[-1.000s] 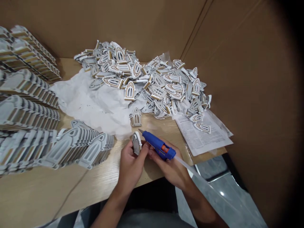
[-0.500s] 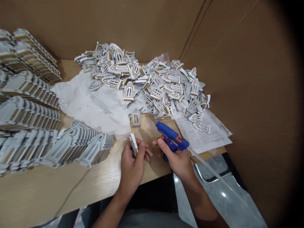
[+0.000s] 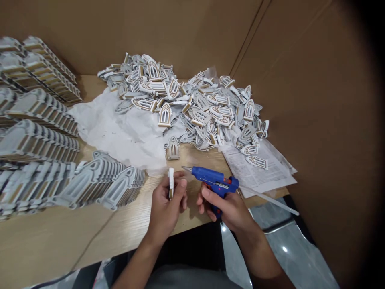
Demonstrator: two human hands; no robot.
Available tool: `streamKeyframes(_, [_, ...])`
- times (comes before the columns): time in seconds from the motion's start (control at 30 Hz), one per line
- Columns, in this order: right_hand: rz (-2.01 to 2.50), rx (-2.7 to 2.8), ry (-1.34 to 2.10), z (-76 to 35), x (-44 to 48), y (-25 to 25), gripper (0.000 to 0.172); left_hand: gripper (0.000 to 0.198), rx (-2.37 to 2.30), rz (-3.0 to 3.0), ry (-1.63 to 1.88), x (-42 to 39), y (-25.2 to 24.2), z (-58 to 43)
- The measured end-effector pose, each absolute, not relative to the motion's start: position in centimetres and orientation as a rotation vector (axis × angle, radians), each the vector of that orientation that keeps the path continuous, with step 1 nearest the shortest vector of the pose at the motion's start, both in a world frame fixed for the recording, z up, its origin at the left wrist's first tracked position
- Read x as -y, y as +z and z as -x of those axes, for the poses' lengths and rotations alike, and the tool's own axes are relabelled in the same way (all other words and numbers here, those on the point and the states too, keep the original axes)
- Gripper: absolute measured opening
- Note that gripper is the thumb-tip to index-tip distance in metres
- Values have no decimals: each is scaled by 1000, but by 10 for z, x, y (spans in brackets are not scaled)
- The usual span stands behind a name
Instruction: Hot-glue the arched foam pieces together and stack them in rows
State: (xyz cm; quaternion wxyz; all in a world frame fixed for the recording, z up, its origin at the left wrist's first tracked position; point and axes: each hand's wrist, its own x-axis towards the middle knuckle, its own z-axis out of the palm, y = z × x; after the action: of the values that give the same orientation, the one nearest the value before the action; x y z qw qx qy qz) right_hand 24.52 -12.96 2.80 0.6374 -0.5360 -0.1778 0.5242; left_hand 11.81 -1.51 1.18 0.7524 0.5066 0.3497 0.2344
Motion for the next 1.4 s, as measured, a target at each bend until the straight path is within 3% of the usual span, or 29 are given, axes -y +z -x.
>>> streamKeyframes(0.2, [1232, 407, 1209, -244, 131, 27, 22, 30, -736, -1125, 516, 14, 10, -117])
streamKeyframes(0.57, [1372, 202, 851, -248, 113, 35, 36, 24, -700, -1078, 559, 14, 12, -120])
streamKeyframes(0.9, [1340, 194, 988, -241, 105, 28, 38, 10, -643, -1314, 487, 12, 15, -118])
streamKeyframes(1.2, [1522, 304, 703, -248, 111, 26, 31, 28, -672, -1155, 444, 14, 17, -120])
streamKeyframes(1.4, [1628, 417, 620, -244, 111, 31, 26, 27, -699, -1250, 432, 14, 19, -119])
